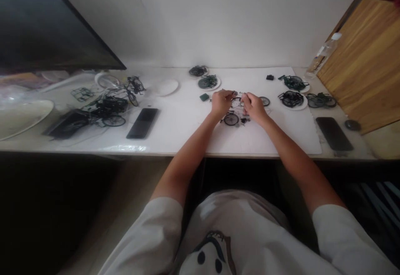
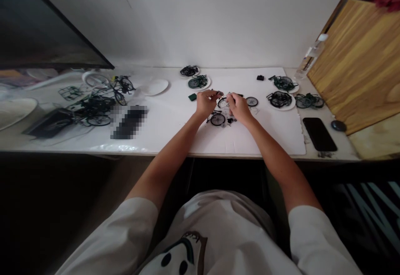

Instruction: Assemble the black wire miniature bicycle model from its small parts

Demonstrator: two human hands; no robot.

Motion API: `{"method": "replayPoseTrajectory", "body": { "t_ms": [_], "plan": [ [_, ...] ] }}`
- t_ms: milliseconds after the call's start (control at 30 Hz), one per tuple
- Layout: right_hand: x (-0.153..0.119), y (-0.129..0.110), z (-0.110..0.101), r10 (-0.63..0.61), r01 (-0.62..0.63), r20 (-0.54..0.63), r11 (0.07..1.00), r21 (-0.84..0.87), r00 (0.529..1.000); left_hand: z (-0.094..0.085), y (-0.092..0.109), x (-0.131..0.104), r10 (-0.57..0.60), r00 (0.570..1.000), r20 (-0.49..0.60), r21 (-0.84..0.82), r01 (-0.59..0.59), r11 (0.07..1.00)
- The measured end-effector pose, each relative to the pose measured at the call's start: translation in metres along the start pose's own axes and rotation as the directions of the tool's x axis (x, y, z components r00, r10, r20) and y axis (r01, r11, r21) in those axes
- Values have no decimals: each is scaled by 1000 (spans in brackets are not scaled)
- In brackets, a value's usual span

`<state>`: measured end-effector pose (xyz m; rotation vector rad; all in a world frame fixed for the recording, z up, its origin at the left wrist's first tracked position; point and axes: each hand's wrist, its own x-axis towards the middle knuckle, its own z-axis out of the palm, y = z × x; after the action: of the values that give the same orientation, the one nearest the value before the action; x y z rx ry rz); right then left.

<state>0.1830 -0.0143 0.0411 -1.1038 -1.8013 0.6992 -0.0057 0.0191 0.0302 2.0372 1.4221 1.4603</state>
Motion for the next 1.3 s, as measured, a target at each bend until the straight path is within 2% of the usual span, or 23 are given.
{"method": "replayPoseTrajectory", "body": {
  "t_ms": [67,167,367,500,600,667,733,800,867,967,1067,1200,1300],
  "plan": [
    [-1,-2,-2,-125,120,-16,975,-188,992,-1,0,1,-5,1000,-17,-26,5,1000],
    [-4,-6,-4,-190,176,1,910,-376,982,-1,-1,1,7,999,-38,-52,-9,999],
    [-3,-2,-1,-203,204,59,833,-514,977,1,-7,-1,9,999,-41,-39,-11,999],
    [0,-2,-1,-170,191,93,771,-608,981,4,-8,-3,59,992,-111,-65,-67,996],
    [0,-6,-2,-145,169,89,773,-611,985,7,-7,-4,106,980,-167,-45,-115,992],
    [-1,-8,-3,-166,188,90,823,-535,982,8,-7,-4,130,973,-189,-36,-139,990],
    [-2,-9,-5,-173,190,78,902,-388,982,9,-6,-5,158,967,-202,-31,-167,985],
    [-3,-9,-5,-103,114,77,980,-166,992,9,-6,-6,180,963,-200,-18,-187,982],
    [-3,-8,-6,10,-20,122,997,81,993,10,-6,-7,191,964,-188,8,-193,981],
    [-1,-7,-7,122,-202,231,909,364,965,9,-5,-8,216,961,-175,37,-212,977],
    [2,-8,-11,183,-350,339,767,537,923,9,-4,-8,255,952,-170,48,-250,967],
    [6,-9,-13,262,-489,421,586,645,869,8,-2,-6,288,950,-116,70,-282,957],
    [7,-7,-9,286,-497,408,567,657,867,8,-1,-5,299,950,-94,104,-289,952]
  ]
}}
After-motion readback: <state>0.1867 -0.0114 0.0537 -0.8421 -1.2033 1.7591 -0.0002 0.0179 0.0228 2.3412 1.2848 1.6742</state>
